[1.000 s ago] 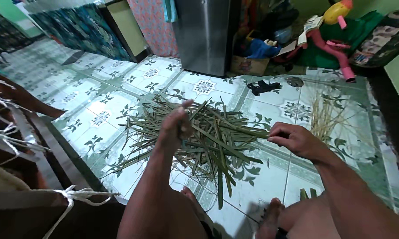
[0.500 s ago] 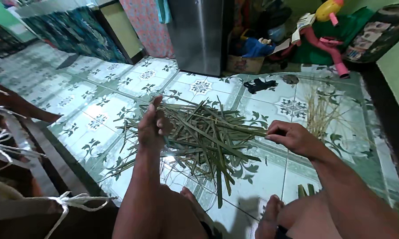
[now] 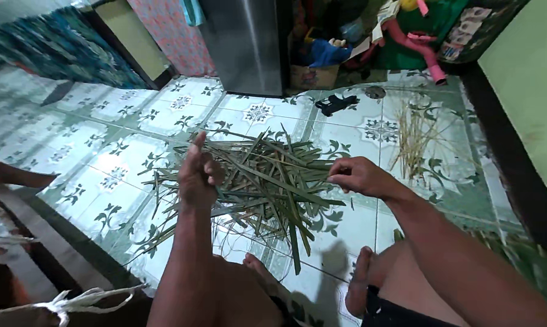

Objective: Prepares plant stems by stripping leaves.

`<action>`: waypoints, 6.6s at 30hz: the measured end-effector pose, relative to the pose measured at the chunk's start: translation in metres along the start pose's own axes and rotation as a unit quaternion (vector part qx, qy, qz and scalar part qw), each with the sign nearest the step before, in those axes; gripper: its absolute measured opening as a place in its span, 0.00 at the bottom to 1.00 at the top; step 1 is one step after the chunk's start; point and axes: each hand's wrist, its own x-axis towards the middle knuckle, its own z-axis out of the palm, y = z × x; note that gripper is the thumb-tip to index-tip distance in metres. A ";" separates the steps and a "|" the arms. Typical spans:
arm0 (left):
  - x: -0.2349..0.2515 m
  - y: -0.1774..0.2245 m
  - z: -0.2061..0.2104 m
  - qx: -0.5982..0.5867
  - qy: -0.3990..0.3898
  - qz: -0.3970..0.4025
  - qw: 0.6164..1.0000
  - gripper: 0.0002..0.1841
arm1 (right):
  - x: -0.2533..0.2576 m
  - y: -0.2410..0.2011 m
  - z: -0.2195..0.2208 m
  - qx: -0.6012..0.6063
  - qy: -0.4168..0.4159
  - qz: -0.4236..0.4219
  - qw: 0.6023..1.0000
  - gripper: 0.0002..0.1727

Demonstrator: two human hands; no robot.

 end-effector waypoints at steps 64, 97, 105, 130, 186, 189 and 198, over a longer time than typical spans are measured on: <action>-0.018 -0.067 0.090 0.062 -0.151 -0.204 0.965 0.23 | -0.003 -0.022 0.019 0.138 0.013 -0.063 0.988 0.05; -0.021 -0.032 0.067 0.099 -0.161 -0.133 0.973 0.22 | -0.005 -0.003 0.000 0.076 -0.061 -0.116 0.988 0.08; -0.016 -0.024 0.042 0.038 -0.123 -0.080 0.988 0.26 | -0.007 -0.005 0.006 0.090 -0.081 -0.049 0.991 0.10; -0.023 -0.049 0.057 0.108 -0.126 -0.125 0.978 0.22 | -0.003 -0.008 0.013 0.061 -0.056 -0.061 0.995 0.10; 0.000 -0.096 0.093 0.076 -0.099 -0.224 0.966 0.19 | -0.008 -0.013 -0.004 -0.262 0.205 -0.202 0.921 0.21; -0.001 -0.098 0.094 0.093 -0.103 -0.241 0.961 0.20 | -0.004 -0.004 -0.009 -0.207 0.074 -0.118 0.968 0.20; -0.010 -0.106 0.107 0.150 -0.148 -0.252 0.944 0.17 | -0.002 -0.018 0.014 -0.024 0.039 -0.050 0.998 0.14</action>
